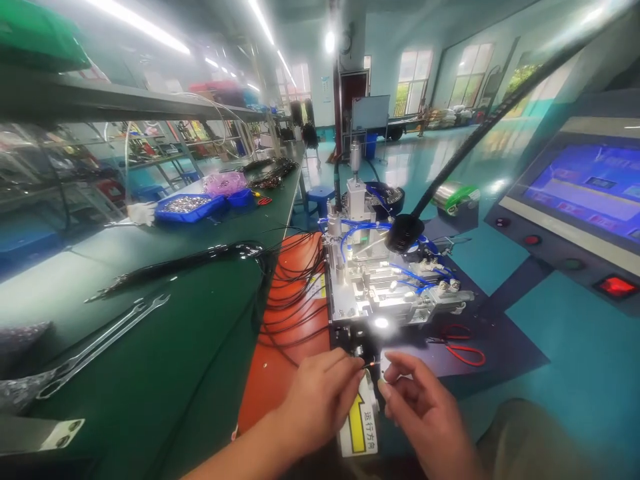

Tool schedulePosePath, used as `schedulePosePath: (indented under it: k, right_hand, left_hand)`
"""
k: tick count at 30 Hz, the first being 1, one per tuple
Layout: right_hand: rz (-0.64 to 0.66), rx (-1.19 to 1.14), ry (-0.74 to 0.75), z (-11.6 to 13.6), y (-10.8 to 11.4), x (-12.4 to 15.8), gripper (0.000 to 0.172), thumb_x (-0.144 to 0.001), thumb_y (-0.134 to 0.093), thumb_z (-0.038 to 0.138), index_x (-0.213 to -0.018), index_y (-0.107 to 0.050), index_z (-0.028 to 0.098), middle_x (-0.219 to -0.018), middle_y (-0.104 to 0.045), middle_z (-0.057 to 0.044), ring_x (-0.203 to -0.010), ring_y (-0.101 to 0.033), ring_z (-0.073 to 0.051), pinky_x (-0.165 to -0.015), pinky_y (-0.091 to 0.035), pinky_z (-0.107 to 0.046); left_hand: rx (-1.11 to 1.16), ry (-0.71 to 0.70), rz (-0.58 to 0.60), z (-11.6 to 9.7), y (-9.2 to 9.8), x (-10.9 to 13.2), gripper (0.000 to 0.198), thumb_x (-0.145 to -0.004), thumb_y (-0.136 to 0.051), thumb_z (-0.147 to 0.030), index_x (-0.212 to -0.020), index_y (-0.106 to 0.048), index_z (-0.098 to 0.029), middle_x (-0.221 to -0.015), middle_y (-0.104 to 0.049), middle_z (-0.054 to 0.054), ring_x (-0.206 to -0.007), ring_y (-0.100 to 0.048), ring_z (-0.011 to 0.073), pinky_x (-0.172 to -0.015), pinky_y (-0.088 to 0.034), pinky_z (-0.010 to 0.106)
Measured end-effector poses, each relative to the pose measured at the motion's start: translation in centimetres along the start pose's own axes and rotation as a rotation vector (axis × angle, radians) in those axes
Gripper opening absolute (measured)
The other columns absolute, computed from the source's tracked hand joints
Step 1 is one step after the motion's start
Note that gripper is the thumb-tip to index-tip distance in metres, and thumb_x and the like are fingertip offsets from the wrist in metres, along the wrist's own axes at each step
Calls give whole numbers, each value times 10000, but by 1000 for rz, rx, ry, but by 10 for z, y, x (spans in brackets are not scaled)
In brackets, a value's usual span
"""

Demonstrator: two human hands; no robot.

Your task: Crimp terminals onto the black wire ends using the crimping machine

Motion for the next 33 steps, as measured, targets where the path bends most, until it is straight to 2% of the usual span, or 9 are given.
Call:
schedulePosePath:
  k: [10, 16, 21, 27, 33]
  right_hand:
    - [29, 342, 164, 6, 5, -3, 286, -939, -585, 354, -1214, -582, 274, -950, -609, -23, -796, -631, -154, -724, -536, -251]
    - [43, 483, 328, 21, 3, -1, 275, -958, -545, 270, -1231, -581, 266, -957, -605, -34, -791, -638, -153, -718, -546, -237]
    - [57, 575, 442, 26, -1, 5, 356, -962, -508, 204, -1314, -538, 246, -966, -604, -53, -819, -657, -166, -714, -560, -233]
    - [98, 581, 446, 25, -4, 9, 460, -952, -482, 157, -1407, -469, 221, -949, -591, -49, -745, -647, -145, -710, -567, -231]
    - [109, 417, 358, 17, -10, 15, 567, -949, -501, 163, -1484, -362, 286, -1005, -596, -34, -696, -633, -113, -681, -568, -216]
  left_hand:
    - [-16, 34, 2, 1, -2, 0, 160, -956, -497, -169, -1031, -636, -149, -781, -622, 50, -683, -574, 151, -599, -429, 247]
    - [-27, 42, -3, 2, -3, 1, 153, -955, -493, -175, -998, -636, -144, -765, -612, 52, -674, -574, 156, -598, -438, 250]
    - [-40, 55, -29, 1, -4, 0, 154, -955, -494, -176, -999, -636, -138, -770, -620, 54, -674, -580, 158, -606, -455, 256]
    - [-42, 90, -25, 1, -5, 1, 162, -959, -481, -185, -964, -635, -136, -758, -615, 55, -665, -573, 161, -603, -458, 264]
    - [-26, 130, -34, 3, -5, 2, 155, -965, -473, -195, -942, -621, -155, -765, -621, 46, -671, -578, 154, -625, -463, 258]
Point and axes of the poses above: each hand's wrist, its own x-axis away from the middle knuckle, its own y-axis out of the back of the hand, z = x × y, the point moved 3 cm from there along -x, towards the middle knuckle
